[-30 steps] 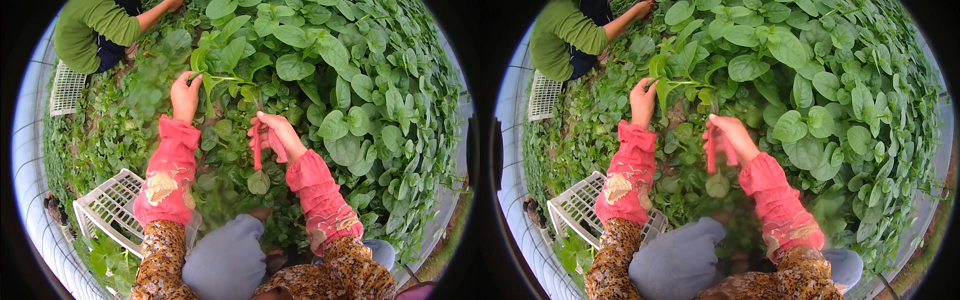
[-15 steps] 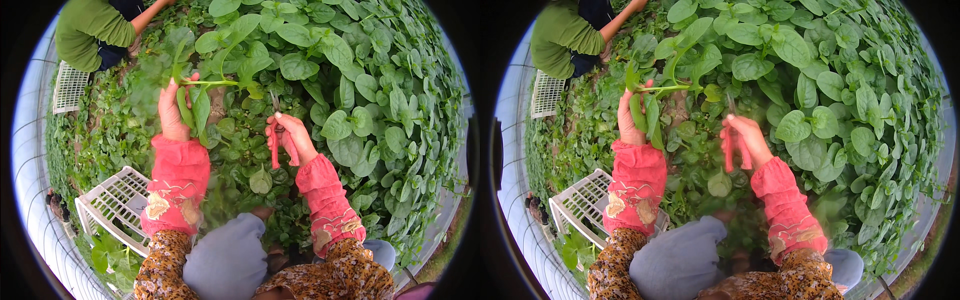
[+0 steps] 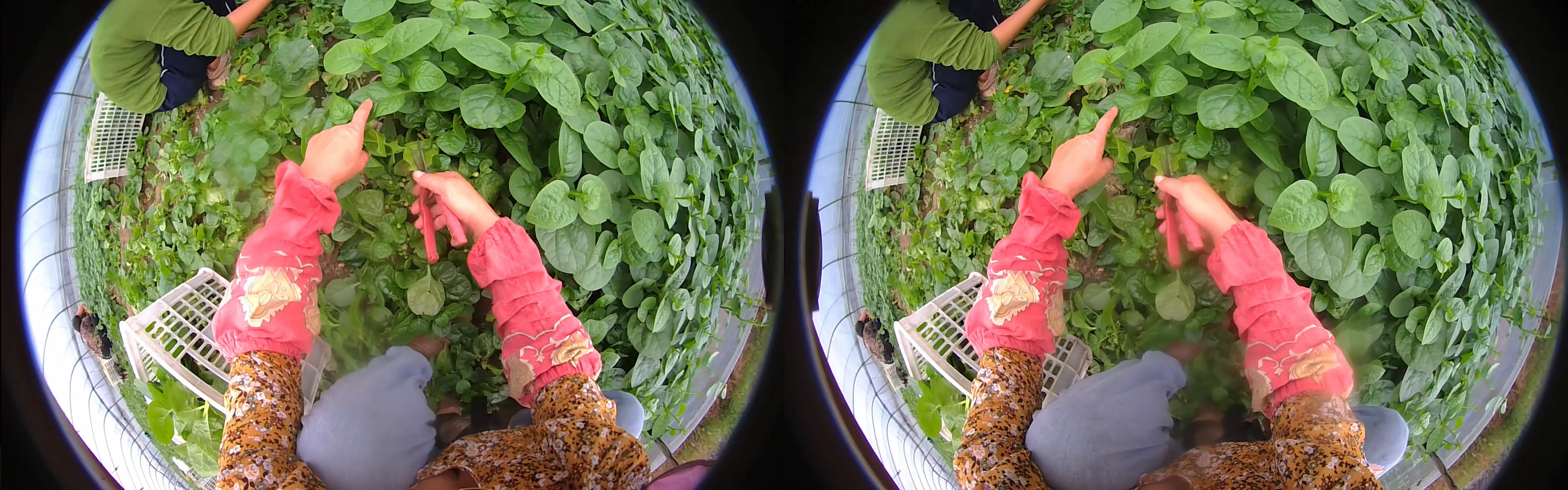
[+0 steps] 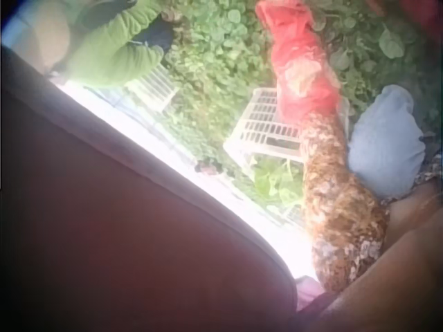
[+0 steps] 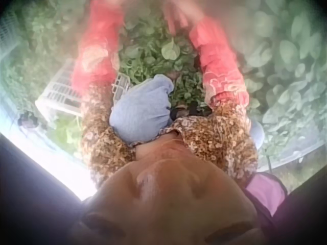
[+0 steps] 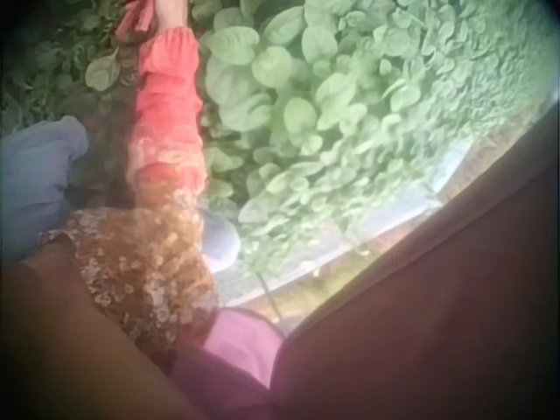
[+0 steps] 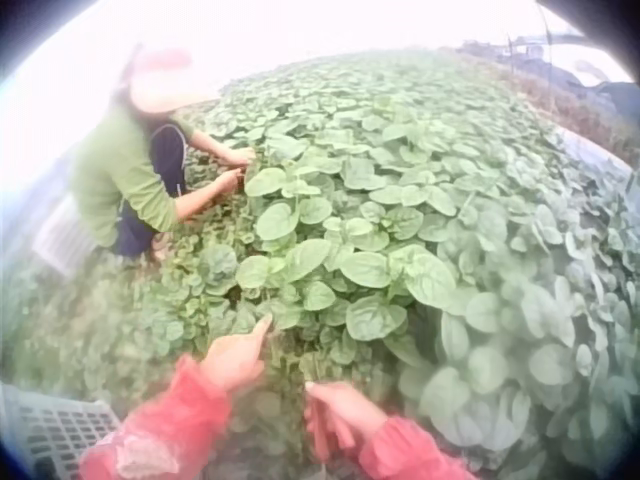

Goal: The person sits on the ground in a greenhouse and uses shears to cut leafy green plants, placing the harvested leaves into a white basket. Other workers are visible nearby performing the same task.

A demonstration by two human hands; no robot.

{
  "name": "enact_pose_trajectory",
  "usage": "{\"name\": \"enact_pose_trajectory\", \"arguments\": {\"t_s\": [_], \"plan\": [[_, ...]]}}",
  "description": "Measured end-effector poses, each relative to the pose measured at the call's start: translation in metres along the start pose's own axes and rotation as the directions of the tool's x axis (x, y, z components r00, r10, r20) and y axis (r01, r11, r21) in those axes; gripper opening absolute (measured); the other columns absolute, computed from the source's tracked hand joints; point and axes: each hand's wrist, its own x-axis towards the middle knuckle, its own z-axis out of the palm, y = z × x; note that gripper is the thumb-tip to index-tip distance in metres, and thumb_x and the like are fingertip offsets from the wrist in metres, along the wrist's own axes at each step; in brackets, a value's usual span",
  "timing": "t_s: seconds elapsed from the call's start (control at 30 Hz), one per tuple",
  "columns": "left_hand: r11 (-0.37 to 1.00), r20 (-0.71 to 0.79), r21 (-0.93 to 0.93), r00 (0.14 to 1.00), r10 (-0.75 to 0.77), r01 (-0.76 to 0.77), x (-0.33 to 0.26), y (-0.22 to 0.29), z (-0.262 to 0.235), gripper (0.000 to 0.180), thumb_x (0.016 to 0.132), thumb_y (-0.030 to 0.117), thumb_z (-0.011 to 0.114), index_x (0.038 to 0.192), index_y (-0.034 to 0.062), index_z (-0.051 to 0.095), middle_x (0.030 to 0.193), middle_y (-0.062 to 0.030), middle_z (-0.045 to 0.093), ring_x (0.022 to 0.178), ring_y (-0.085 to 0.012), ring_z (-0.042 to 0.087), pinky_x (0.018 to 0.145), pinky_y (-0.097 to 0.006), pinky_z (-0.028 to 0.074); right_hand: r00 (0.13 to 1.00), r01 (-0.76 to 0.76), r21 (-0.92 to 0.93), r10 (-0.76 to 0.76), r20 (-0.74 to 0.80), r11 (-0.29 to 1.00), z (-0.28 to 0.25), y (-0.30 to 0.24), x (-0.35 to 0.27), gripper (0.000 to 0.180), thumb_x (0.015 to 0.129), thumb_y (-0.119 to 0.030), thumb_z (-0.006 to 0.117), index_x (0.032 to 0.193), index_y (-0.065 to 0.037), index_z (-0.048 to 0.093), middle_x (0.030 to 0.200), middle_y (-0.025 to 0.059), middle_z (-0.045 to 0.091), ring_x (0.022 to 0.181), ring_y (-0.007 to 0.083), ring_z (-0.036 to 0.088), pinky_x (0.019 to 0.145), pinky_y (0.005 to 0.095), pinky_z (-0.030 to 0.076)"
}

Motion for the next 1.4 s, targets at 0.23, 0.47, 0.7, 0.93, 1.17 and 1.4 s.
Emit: {"name": "enact_pose_trajectory", "arguments": {"t_s": [0.23,0.47,0.7,0.93,1.17,1.4], "plan": [[0.944,-0.125,-0.327,0.987,-0.101,0.055,-0.001,-0.023,0.031,0.04,0.08,0.024,0.064,0.115,0.0061,0.059,0.092,-0.0205,0.065,0.089,-0.0367,0.062,0.076,-0.045,0.048,0.998,-0.057,0.057,0.058,-0.005,0.997,-0.002,0.005,0.002,0.045,0.092,-0.042,0.054,0.099,0.003,0.052,0.081,0.0149,0.062,0.062,0.026,0.064,0.053,0.0352,0.052],[0.95,-0.394,-0.311,0.912,-0.109,-0.021,-0.02,-0.027,0.03,0.032,0.08,0.037,0.071,0.09,0.0067,0.064,0.081,-0.0166,0.06,0.085,-0.0345,0.059,0.07,-0.042,0.048,0.99,0.104,0.173,-0.084,-0.115,0.979,0.015,0.007,0.013,0.041,0.091,-0.038,0.058,0.092,0.003,0.054,0.069,0.009,0.059,0.052,0.0189,0.058,0.048,0.0324,0.048],[0.98,-0.386,-0.033,0.907,0.17,-0.198,-0.015,0.011,-0.018,0.07,0.069,0.007,0.071,0.133,0.0223,0.048,0.073,-0.0139,0.059,0.063,-0.0339,0.06,0.056,-0.041,0.048,0.919,0.253,-0.296,-0.325,-0.225,0.921,-0.009,-0.057,0.028,0.046,0.091,-0.038,0.057,0.092,0.008,0.054,0.067,0.0127,0.059,0.051,0.023,0.059,0.049,0.0352,0.05],[0.971,-0.31,0.215,0.935,0.171,-0.106,0.071,-0.003,0.017,0.051,0.069,0.005,0.061,0.119,0.0125,0.052,0.072,-0.0118,0.063,0.063,-0.0331,0.063,0.057,-0.043,0.049,0.963,0.183,-0.475,-0.254,-0.088,0.861,0.001,-0.049,0.045,0.043,0.089,-0.037,0.059,0.091,0.006,0.056,0.074,0.0134,0.061,0.055,0.0235,0.061,0.051,0.036,0.051],[0.977,-0.434,0.166,0.88,0.193,-0.133,0.056,0.0,0.028,0.017,0.075,0.005,0.058,0.092,0.0099,0.055,0.076,-0.0114,0.062,0.072,-0.0298,0.065,0.058,-0.041,0.051,0.999,0.012,0.115,-0.007,-0.044,0.993,-0.014,-0.053,0.038,0.045,0.092,-0.048,0.052,0.094,-0.003,0.055,0.087,0.0145,0.064,0.068,0.0264,0.067,0.054,0.0341,0.052],[0.992,-0.582,0.117,0.807,0.1,-0.038,0.037,-0.023,0.045,0.022,0.074,0.003,0.059,0.094,0.0116,0.056,0.092,-0.0108,0.058,0.081,-0.0299,0.063,0.063,-0.042,0.051,0.988,0.132,0.105,-0.122,-0.096,0.986,-0.017,-0.05,0.06,0.038,0.091,-0.042,0.057,0.089,-0.003,0.055,0.072,0.0078,0.061,0.055,0.0198,0.059,0.05,0.0316,0.047]]}}
